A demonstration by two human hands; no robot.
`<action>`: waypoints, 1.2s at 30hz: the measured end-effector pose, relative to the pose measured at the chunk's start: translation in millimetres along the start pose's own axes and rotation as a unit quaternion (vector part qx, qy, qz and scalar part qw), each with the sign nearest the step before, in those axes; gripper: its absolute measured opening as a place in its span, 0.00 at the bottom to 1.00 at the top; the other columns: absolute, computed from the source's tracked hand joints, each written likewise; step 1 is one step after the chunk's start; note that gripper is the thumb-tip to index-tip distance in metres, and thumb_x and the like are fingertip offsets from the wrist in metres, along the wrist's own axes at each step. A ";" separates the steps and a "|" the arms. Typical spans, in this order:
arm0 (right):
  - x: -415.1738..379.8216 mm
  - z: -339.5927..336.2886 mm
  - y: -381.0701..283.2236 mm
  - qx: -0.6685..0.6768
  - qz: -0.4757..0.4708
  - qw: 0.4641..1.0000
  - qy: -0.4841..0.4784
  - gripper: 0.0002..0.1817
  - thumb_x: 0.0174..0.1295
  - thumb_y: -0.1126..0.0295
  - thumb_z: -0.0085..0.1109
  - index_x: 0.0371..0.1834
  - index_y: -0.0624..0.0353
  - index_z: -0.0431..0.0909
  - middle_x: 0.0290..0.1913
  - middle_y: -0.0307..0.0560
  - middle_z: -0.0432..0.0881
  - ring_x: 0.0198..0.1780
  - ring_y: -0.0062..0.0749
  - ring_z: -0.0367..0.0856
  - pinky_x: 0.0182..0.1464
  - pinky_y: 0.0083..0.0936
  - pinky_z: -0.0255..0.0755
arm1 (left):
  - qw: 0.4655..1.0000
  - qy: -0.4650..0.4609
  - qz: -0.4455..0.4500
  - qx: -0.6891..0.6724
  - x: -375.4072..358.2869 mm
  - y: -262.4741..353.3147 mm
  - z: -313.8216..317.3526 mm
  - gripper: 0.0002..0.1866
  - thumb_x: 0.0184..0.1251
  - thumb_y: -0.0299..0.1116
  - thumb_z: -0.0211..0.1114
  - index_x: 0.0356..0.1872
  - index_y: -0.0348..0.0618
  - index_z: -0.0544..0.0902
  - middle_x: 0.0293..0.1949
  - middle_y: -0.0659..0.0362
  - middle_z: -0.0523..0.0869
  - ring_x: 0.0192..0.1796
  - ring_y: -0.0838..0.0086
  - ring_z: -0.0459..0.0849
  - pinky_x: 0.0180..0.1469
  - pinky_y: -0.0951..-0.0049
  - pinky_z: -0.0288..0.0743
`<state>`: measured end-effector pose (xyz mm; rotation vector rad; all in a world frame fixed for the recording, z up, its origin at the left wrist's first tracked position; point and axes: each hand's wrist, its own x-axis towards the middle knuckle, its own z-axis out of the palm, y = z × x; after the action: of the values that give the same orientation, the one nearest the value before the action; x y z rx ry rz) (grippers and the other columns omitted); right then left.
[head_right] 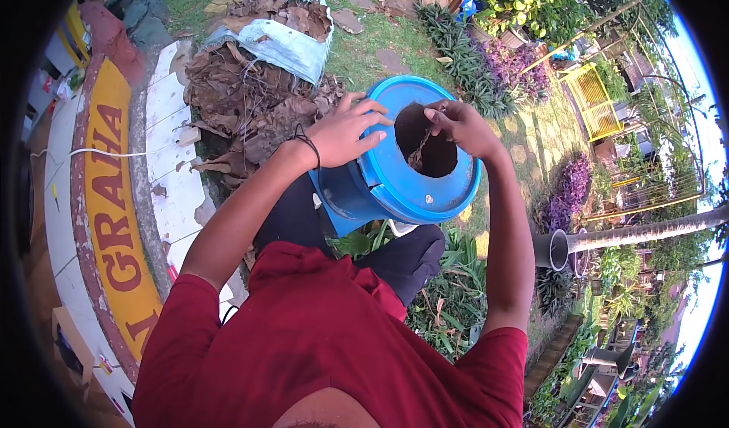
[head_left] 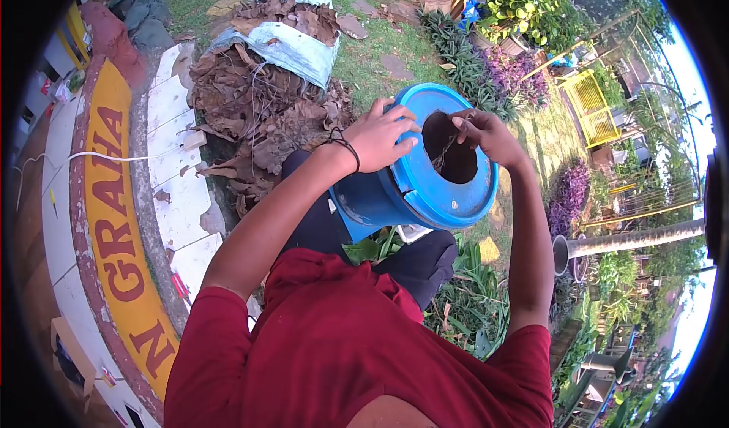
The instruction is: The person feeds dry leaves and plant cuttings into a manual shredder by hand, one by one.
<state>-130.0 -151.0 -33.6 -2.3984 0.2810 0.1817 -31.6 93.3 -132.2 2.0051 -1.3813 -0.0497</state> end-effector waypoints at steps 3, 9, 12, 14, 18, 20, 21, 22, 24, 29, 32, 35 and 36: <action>0.9 -8.1 4.7 -0.001 -0.058 0.997 0.051 0.18 0.75 0.58 0.56 0.46 0.64 0.83 0.28 0.39 0.82 0.33 0.20 0.79 0.40 0.27 0.74 | 1.000 -0.001 0.001 0.009 0.9 1.2 0.3 0.20 0.77 0.45 0.53 0.61 0.50 0.79 0.67 0.58 0.73 0.73 0.47 0.59 0.76 0.49 0.58; -9.2 -7.0 4.1 -0.068 -0.057 0.992 0.093 0.17 0.74 0.61 0.55 0.44 0.66 0.84 0.30 0.46 0.86 0.33 0.26 0.83 0.41 0.31 0.75 | 1.000 0.009 -0.006 0.008 -1.3 3.7 1.2 0.20 0.77 0.45 0.53 0.61 0.49 0.79 0.67 0.57 0.74 0.73 0.47 0.59 0.75 0.49 0.58; -4.4 15.1 15.1 -0.095 -0.028 0.993 0.064 0.17 0.72 0.62 0.55 0.41 0.67 0.84 0.32 0.52 0.87 0.35 0.37 0.85 0.43 0.34 0.76 | 1.000 0.015 -0.004 0.004 -1.0 3.1 2.4 0.20 0.77 0.45 0.53 0.61 0.48 0.79 0.66 0.57 0.73 0.73 0.47 0.59 0.76 0.48 0.57; 10.3 41.7 53.9 -0.298 -0.089 0.949 -0.044 0.18 0.69 0.62 0.55 0.37 0.70 0.84 0.33 0.63 0.85 0.41 0.60 0.84 0.49 0.45 0.76 | 1.000 0.020 -0.004 0.019 -0.4 4.1 4.9 0.20 0.77 0.45 0.52 0.61 0.48 0.79 0.66 0.57 0.74 0.73 0.47 0.59 0.76 0.48 0.57; 36.3 80.9 91.3 -0.319 -0.072 0.943 -0.067 0.12 0.61 0.69 0.54 0.32 0.67 0.83 0.34 0.65 0.84 0.39 0.61 0.83 0.45 0.50 0.75 | 0.999 0.024 -0.008 0.031 -1.1 5.5 6.5 0.20 0.78 0.45 0.52 0.61 0.49 0.79 0.66 0.56 0.74 0.73 0.47 0.59 0.76 0.48 0.56; 51.9 64.1 90.2 -0.329 -0.123 0.931 -0.096 0.12 0.63 0.68 0.54 0.32 0.66 0.84 0.34 0.63 0.85 0.38 0.59 0.84 0.44 0.47 0.76 | 0.999 0.033 0.006 0.011 -3.9 3.5 6.4 0.19 0.78 0.45 0.52 0.62 0.49 0.79 0.66 0.56 0.74 0.73 0.46 0.59 0.76 0.49 0.56; 55.8 57.0 86.6 -0.339 -0.169 0.918 -0.121 0.13 0.64 0.67 0.54 0.32 0.64 0.85 0.34 0.62 0.85 0.37 0.57 0.84 0.44 0.45 0.77 | 0.999 0.032 0.004 0.013 -4.8 2.1 6.3 0.19 0.78 0.45 0.52 0.62 0.49 0.79 0.66 0.56 0.74 0.73 0.46 0.59 0.76 0.49 0.56; 51.5 47.3 68.4 -0.338 -0.170 0.918 -0.120 0.13 0.64 0.67 0.54 0.32 0.64 0.85 0.34 0.62 0.85 0.37 0.57 0.84 0.44 0.45 0.77 | 0.999 0.032 0.006 0.011 -4.2 1.3 6.4 0.19 0.78 0.45 0.52 0.61 0.49 0.79 0.66 0.56 0.74 0.73 0.46 0.59 0.76 0.49 0.57; 35.1 18.4 16.7 -0.255 -0.012 0.966 -0.042 0.19 0.69 0.61 0.53 0.30 0.63 0.87 0.32 0.57 0.88 0.39 0.53 0.86 0.48 0.42 0.77 | 0.999 0.031 0.011 0.007 -2.0 1.5 6.4 0.19 0.78 0.45 0.52 0.61 0.49 0.79 0.66 0.56 0.74 0.73 0.46 0.59 0.76 0.49 0.57; 39.1 19.0 26.8 -0.221 -0.038 0.972 -0.067 0.19 0.69 0.61 0.53 0.32 0.63 0.87 0.31 0.55 0.88 0.38 0.51 0.87 0.48 0.41 0.77 | 0.999 0.047 -0.006 0.009 -0.6 7.1 7.8 0.19 0.77 0.43 0.53 0.60 0.49 0.79 0.64 0.56 0.74 0.73 0.47 0.59 0.75 0.49 0.58; 61.2 74.2 90.2 -0.365 -0.028 0.923 -0.120 0.19 0.69 0.59 0.53 0.38 0.63 0.88 0.36 0.55 0.89 0.43 0.49 0.88 0.49 0.41 0.77 | 0.998 0.055 -0.003 0.006 -2.0 9.3 8.2 0.18 0.76 0.42 0.54 0.60 0.48 0.79 0.64 0.56 0.74 0.73 0.47 0.59 0.75 0.49 0.58; 24.8 112.2 69.6 -0.266 -0.135 0.954 0.021 0.17 0.61 0.65 0.56 0.46 0.65 0.86 0.42 0.62 0.88 0.48 0.52 0.87 0.54 0.42 0.76 | 0.998 0.058 0.015 0.012 -4.1 8.8 7.6 0.18 0.76 0.41 0.54 0.60 0.48 0.79 0.64 0.55 0.74 0.74 0.46 0.58 0.75 0.49 0.58; 38.8 98.8 70.5 -0.264 -0.136 0.955 0.025 0.17 0.61 0.65 0.56 0.46 0.65 0.86 0.42 0.62 0.88 0.48 0.52 0.87 0.54 0.42 0.76 | 0.998 0.058 0.020 0.013 -4.5 8.6 5.6 0.18 0.76 0.41 0.54 0.61 0.48 0.79 0.65 0.55 0.74 0.74 0.46 0.59 0.75 0.49 0.58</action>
<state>-115.4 -142.2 -159.9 -2.9418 -0.0961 0.0720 -42.7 92.5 -133.1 1.9690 -1.3542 0.1017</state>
